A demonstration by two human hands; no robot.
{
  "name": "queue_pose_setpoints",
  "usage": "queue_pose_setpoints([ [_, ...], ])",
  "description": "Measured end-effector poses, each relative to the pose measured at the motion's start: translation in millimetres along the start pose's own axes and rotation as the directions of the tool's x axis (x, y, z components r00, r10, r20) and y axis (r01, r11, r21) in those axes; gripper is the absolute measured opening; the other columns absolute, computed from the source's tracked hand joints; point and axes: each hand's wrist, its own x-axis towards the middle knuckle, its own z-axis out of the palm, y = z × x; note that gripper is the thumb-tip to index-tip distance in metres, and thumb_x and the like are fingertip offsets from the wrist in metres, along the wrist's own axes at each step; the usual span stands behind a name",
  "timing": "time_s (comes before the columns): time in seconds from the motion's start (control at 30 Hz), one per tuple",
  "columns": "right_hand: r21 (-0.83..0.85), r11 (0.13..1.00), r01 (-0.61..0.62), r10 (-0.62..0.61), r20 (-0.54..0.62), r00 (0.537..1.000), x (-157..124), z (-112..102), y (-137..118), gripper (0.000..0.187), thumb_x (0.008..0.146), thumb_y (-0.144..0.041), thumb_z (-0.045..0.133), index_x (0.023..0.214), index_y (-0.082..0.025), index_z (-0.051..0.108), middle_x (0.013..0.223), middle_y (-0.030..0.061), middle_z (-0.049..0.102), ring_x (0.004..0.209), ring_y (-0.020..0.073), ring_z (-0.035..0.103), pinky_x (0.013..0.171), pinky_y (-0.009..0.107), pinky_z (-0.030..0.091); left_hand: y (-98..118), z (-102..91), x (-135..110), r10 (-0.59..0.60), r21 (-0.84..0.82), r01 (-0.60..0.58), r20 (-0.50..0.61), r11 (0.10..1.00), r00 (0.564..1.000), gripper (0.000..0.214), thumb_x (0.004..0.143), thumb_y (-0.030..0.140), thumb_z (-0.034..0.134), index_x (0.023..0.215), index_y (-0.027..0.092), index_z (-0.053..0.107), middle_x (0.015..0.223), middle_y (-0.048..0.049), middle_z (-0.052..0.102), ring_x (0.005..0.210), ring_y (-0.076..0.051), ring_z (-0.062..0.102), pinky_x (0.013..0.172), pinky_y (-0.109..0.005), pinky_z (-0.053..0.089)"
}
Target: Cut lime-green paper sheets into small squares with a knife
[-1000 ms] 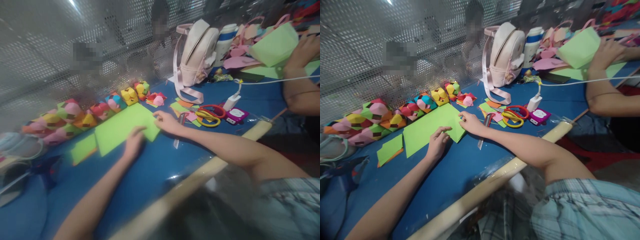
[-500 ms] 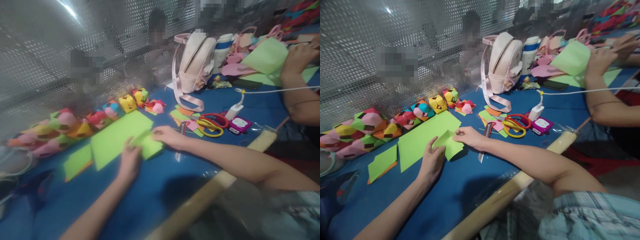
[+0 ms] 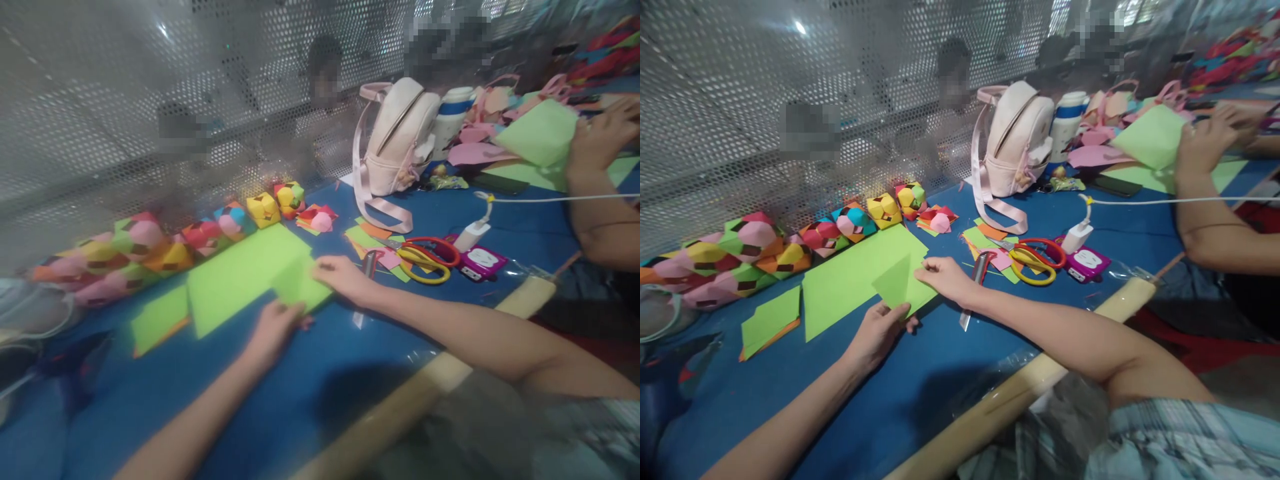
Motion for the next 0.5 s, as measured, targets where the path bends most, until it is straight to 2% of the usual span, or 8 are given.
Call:
queue_pose_setpoints([
  [0.17, 0.129, 0.986, -0.106, 0.102, 0.035, 0.994, 0.1, 1.4, 1.6, 0.022, 0.071, -0.035, 0.073, 0.064, -0.018, 0.061, 0.06, -0.0029, 0.061, 0.061, 0.0139, 0.056, 0.055, 0.024, 0.041, -3.3, -4.3, -3.2, 0.052, 0.209, -0.063, 0.059, 0.976, 0.997, 0.032, 0.077, 0.043, 0.071, 0.066, 0.014, 0.067, 0.058, -0.006, 0.066, 0.05, -0.015, 0.056, 0.056, -0.028, 0.046],
  [0.3, 0.296, 0.92, -0.255, 0.24, 0.087, 0.967, 1.6, 4.1, 4.4, 0.021, 0.071, -0.033, 0.076, 0.066, -0.016, 0.066, 0.063, 0.0027, 0.068, 0.059, 0.0154, 0.061, 0.054, 0.025, 0.046, -0.9, -6.9, -5.9, 0.073, 0.351, -0.108, 0.111, 0.93, 0.991, 0.033, 0.078, 0.046, 0.068, 0.068, 0.014, 0.069, 0.061, -0.0061, 0.068, 0.054, -0.016, 0.057, 0.058, -0.028, 0.046],
  [0.4, 0.34, 0.902, -0.268, 0.257, 0.077, 0.963, 5.0, 2.8, 5.3, 0.021, 0.071, -0.033, 0.077, 0.066, -0.016, 0.066, 0.062, 0.0035, 0.068, 0.058, 0.0148, 0.061, 0.054, 0.025, 0.048, -0.4, -8.9, -4.2, 0.093, 0.311, -0.124, 0.111, 0.942, 0.989, 0.035, 0.079, 0.048, 0.067, 0.067, 0.015, 0.067, 0.061, -0.006, 0.067, 0.055, -0.016, 0.058, 0.057, -0.028, 0.046],
  [0.5, 0.345, 0.902, -0.259, 0.249, 0.076, 0.966, 7.9, 0.3, 4.1, 0.021, 0.071, -0.033, 0.077, 0.064, -0.017, 0.065, 0.06, 0.0025, 0.066, 0.058, 0.0144, 0.06, 0.054, 0.025, 0.049, -0.6, -9.2, -0.5, 0.099, 0.165, -0.108, 0.061, 0.98, 0.993, 0.036, 0.078, 0.049, 0.069, 0.068, 0.015, 0.065, 0.059, -0.0043, 0.064, 0.053, -0.015, 0.058, 0.055, -0.027, 0.045],
])
